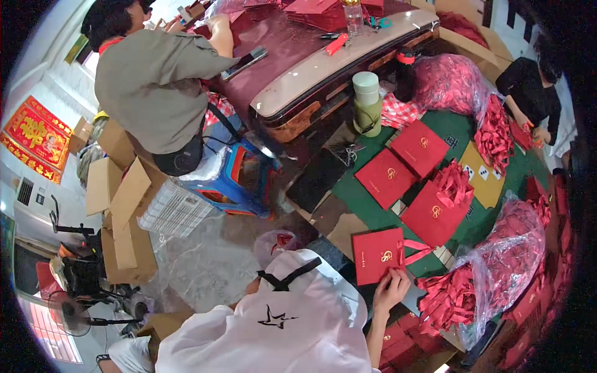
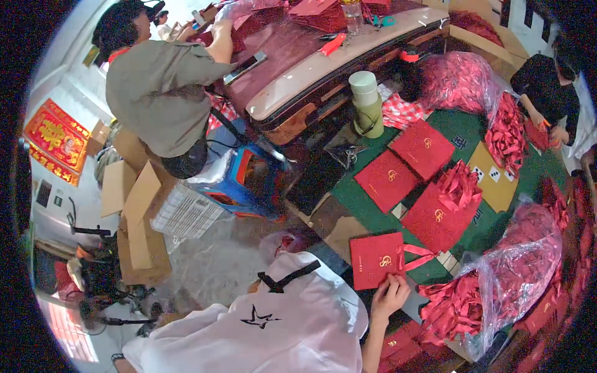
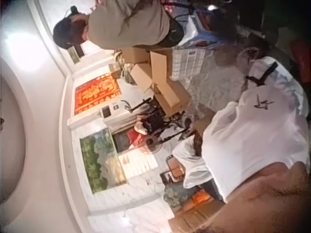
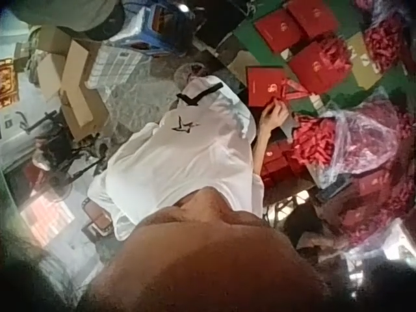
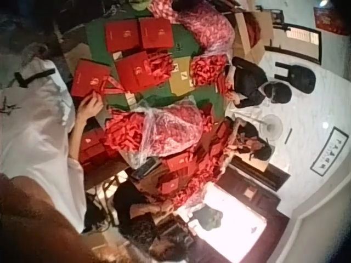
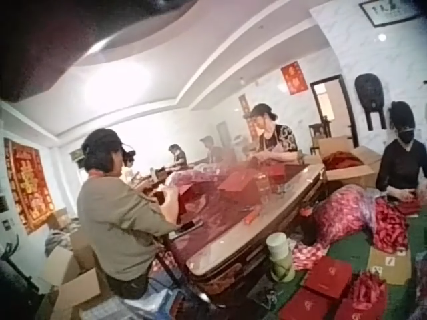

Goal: The person assembles gift bags by threading and tying ribbons into the gift bags by hand, and prepares cardboard boxes by lining them with tissue paper.

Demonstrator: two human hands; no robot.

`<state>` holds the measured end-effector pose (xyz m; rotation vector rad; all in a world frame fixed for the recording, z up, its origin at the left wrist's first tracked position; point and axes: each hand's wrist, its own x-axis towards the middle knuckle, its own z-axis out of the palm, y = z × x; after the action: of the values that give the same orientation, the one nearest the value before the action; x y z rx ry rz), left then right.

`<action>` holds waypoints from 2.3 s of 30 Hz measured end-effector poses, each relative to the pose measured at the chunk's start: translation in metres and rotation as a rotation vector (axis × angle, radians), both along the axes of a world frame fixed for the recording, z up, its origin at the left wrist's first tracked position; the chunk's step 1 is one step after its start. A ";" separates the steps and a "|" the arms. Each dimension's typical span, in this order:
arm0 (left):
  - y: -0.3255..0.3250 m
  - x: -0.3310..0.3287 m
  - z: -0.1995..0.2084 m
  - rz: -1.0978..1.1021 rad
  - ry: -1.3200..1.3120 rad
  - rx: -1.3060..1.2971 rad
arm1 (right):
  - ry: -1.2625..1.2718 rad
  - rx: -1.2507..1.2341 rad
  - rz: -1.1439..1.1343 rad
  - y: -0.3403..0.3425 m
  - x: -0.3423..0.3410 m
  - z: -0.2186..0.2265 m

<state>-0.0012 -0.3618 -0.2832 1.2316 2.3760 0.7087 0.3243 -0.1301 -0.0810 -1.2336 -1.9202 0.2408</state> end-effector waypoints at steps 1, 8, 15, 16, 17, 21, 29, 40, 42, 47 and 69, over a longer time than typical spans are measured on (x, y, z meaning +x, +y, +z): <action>0.000 0.000 0.003 -0.027 0.009 -0.004 | 0.001 -0.009 -0.005 -0.001 0.003 0.000; -0.170 -0.007 0.018 -0.098 0.129 -0.028 | -0.019 -0.053 -0.012 -0.005 0.010 0.000; -0.166 0.028 0.067 0.391 -0.248 -0.075 | -0.044 -0.061 -0.007 -0.005 0.010 0.003; -0.170 0.029 0.057 0.431 -0.257 -0.103 | -0.039 -0.056 -0.002 -0.004 0.009 0.004; -0.173 0.031 0.051 0.471 -0.267 -0.128 | -0.033 -0.051 0.004 -0.004 0.009 0.004; -0.141 0.049 0.108 0.505 -0.181 -0.008 | -0.047 -0.045 -0.007 -0.005 0.012 -0.001; -0.117 0.048 0.131 0.618 -0.591 0.250 | -0.040 -0.059 0.017 -0.005 0.011 0.002; -0.120 0.041 0.142 0.515 -0.199 -0.199 | -0.028 -0.114 0.022 -0.006 0.012 0.000; -0.111 0.042 0.163 0.523 -0.142 -0.269 | -0.029 -0.120 0.017 -0.007 0.013 -0.001; -0.123 0.025 0.191 0.585 -0.002 -0.246 | 0.001 -0.118 0.026 -0.005 0.016 -0.003; 0.104 0.032 0.252 0.096 -1.126 0.210 | 0.287 -0.319 0.386 -0.035 -0.090 0.087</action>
<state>0.0310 -0.2583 -0.0317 0.5042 1.4296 1.2695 0.2340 -0.1651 0.0056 -0.9479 -1.8956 0.9064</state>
